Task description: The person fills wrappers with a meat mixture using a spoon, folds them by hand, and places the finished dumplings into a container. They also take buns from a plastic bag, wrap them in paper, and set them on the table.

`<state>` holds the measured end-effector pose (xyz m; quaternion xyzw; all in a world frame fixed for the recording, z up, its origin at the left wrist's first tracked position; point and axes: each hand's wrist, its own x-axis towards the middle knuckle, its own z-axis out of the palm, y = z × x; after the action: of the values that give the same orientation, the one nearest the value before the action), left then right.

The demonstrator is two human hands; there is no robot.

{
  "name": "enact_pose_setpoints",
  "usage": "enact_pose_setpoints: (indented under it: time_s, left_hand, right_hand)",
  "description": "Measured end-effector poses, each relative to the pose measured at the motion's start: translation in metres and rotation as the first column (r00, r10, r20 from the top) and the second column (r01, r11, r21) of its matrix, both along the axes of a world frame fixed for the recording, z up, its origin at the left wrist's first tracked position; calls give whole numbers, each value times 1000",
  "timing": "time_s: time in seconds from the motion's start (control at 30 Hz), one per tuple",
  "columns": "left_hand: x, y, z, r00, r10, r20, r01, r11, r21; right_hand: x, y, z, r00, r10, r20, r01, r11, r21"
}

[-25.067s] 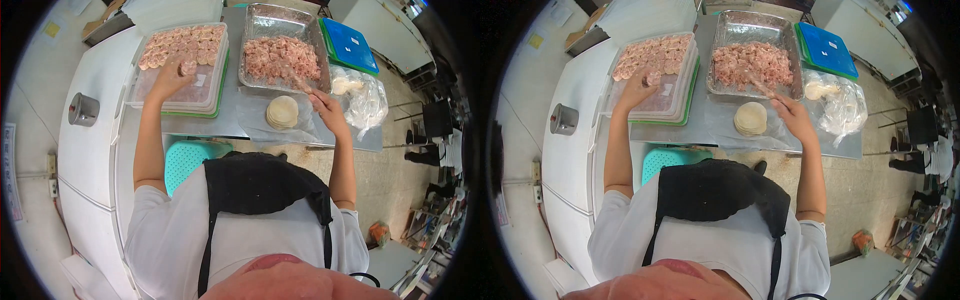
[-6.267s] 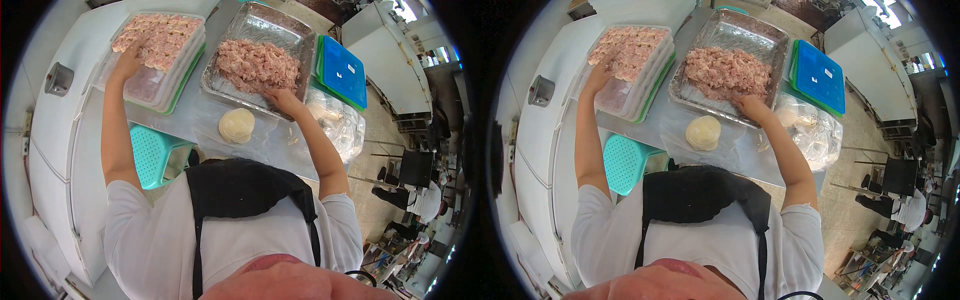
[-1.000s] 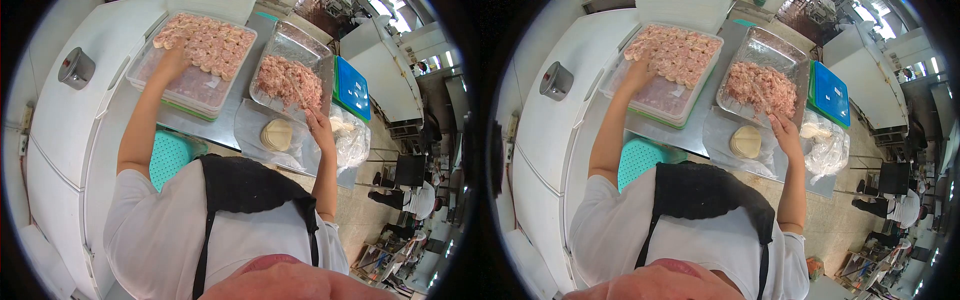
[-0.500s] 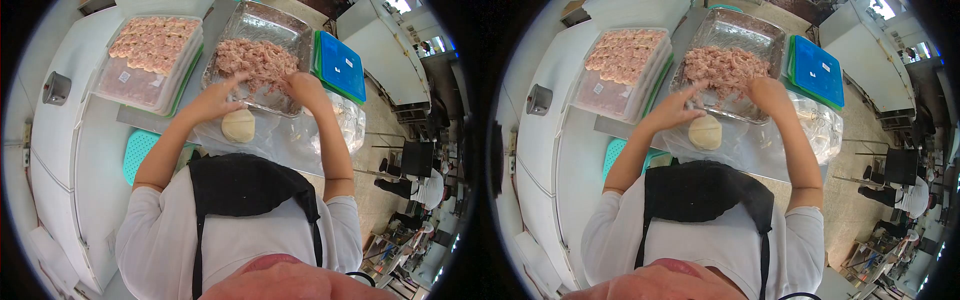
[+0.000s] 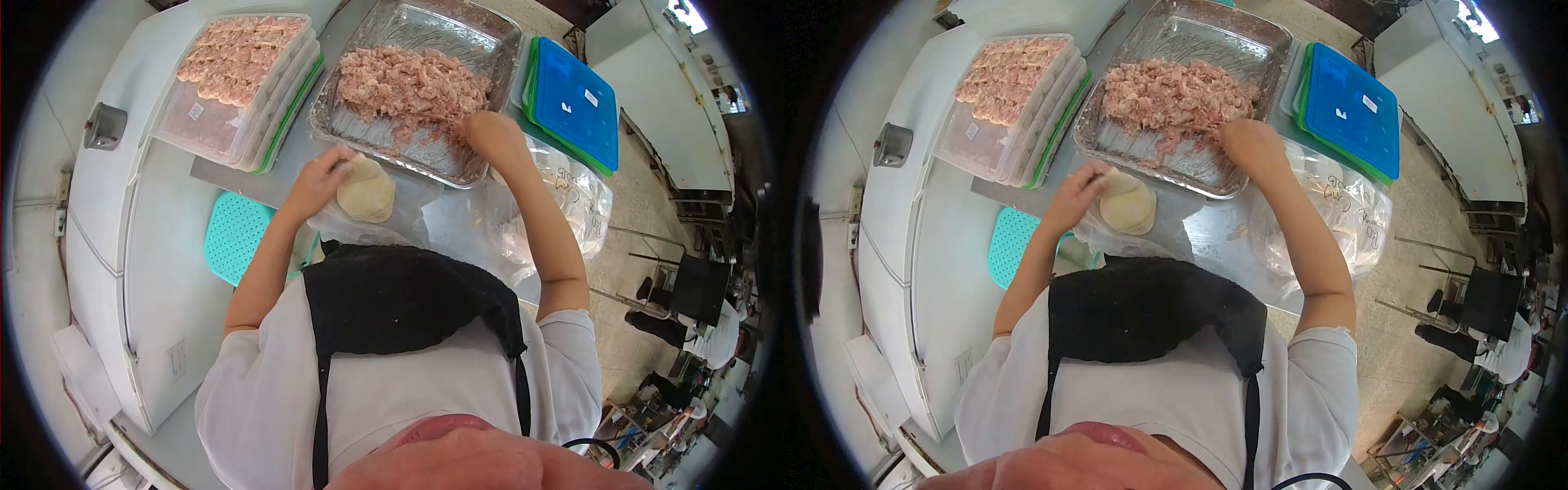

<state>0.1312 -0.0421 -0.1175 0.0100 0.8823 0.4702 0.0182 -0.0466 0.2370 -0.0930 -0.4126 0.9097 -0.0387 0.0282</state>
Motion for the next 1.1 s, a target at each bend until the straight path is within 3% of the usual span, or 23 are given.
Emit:
enact_pose_setpoints:
  time_s: [0.03,0.07,0.1,0.17,0.2,0.27,0.33,0.4,0.5,0.57,0.6,0.67,0.7,0.77,0.8,0.87,1.0,1.07,1.1]
  left_hand:
    - [0,-7,-9,994,97,52,-109,930,350]
    - [0,-12,-18,977,167,131,-212,732,648]
    - [-2,-11,-10,978,164,131,-210,735,645]
    - [-4,-8,12,955,238,178,-253,340,906]
    - [-6,-10,13,957,231,177,-250,341,906]
    - [-9,-21,13,919,376,122,-330,560,760]
    - [-13,-31,16,939,332,93,-274,553,787]
    - [-14,-42,14,956,288,66,-219,541,812]
    - [-20,-66,8,982,186,44,-121,426,897]
    - [-25,-77,2,993,115,40,-109,693,713]
    - [-27,-76,10,994,106,39,-102,688,719]
    - [-29,-73,33,991,47,-128,0,939,345]
    - [-31,-77,29,991,41,-129,7,936,351]
    - [-39,-86,17,994,104,-43,-65,841,537]
    - [-40,-85,26,994,100,-45,-59,838,543]
    - [-40,-78,52,970,206,-130,-155,932,327]
    - [-61,-99,36,947,284,-152,-158,821,549]
    - [-74,-102,35,935,353,38,-171,352,920]
    - [-79,-100,36,937,347,38,-167,349,922]
  right_hand:
    - [-3,1,-5,995,-12,-96,3,996,-94]
    - [3,2,-10,995,-14,-94,5,995,-97]
    - [20,-1,-9,1000,13,3,-13,1000,-5]
    - [47,-2,-6,987,93,132,-110,985,132]
    - [45,-2,5,988,86,132,-104,986,133]
    - [34,-2,36,986,-15,168,-21,979,205]
    - [13,-2,14,986,-47,157,25,989,142]
    - [11,-7,-15,1000,10,-5,-10,997,-77]
    - [43,-19,-10,993,70,96,-79,993,89]
    - [37,-19,28,991,-30,129,6,984,180]
    - [32,-17,42,981,-123,148,81,961,264]
    - [37,-21,20,971,-224,84,180,915,361]
    - [50,-29,1,987,-149,63,128,957,259]
    - [77,-50,1,997,-65,-35,69,988,140]
    - [73,-53,10,997,-69,-38,74,986,147]
    - [61,-44,33,991,-124,49,108,964,243]
    - [60,-21,33,951,-301,-75,308,887,344]
    - [75,-55,25,948,-319,-19,303,879,368]
    - [83,-73,13,960,-281,8,265,915,304]
